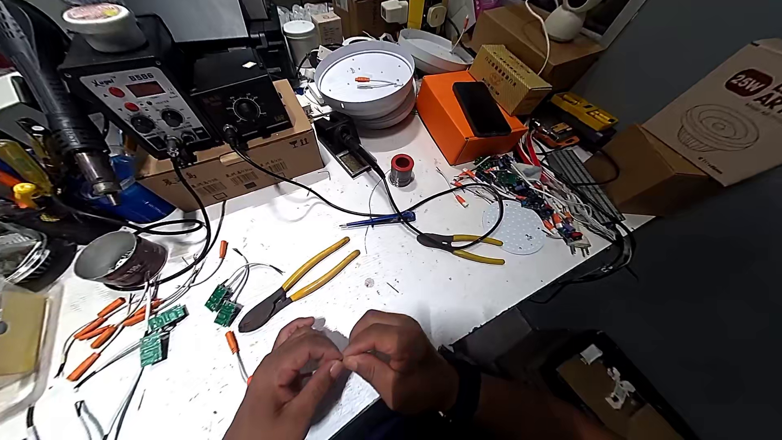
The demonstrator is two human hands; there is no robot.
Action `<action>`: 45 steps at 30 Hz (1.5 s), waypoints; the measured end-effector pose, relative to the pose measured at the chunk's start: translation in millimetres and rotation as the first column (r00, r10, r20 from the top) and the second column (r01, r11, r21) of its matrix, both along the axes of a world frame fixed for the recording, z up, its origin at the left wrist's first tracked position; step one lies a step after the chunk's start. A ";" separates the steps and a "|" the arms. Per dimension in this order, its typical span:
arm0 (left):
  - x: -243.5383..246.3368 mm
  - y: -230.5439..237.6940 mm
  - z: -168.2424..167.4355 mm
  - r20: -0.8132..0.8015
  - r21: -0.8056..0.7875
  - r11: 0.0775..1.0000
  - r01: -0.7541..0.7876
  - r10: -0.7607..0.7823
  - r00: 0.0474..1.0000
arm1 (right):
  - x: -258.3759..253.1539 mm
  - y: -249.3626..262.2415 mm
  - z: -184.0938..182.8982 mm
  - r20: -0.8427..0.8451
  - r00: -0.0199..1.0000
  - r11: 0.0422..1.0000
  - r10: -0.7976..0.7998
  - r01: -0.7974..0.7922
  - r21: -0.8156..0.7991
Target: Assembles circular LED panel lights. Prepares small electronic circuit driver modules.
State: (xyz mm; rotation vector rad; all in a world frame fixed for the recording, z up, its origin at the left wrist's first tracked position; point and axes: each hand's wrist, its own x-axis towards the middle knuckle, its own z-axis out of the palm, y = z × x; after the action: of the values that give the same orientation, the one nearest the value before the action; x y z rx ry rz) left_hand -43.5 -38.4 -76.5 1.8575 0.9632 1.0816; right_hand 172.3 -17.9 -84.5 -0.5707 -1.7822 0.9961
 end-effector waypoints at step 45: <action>5.9 2.2 -12.4 -0.100 0.069 0.997 -0.030 0.037 0.994 | 22.9 23.3 18.0 0.390 0.906 0.984 0.165 -0.176 -0.008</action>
State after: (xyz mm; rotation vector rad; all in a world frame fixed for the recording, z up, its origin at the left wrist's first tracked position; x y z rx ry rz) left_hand -37.6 -36.2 -88.9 1.9737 1.0308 1.0602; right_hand 195.2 5.4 -66.4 -0.6375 -2.2278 1.0259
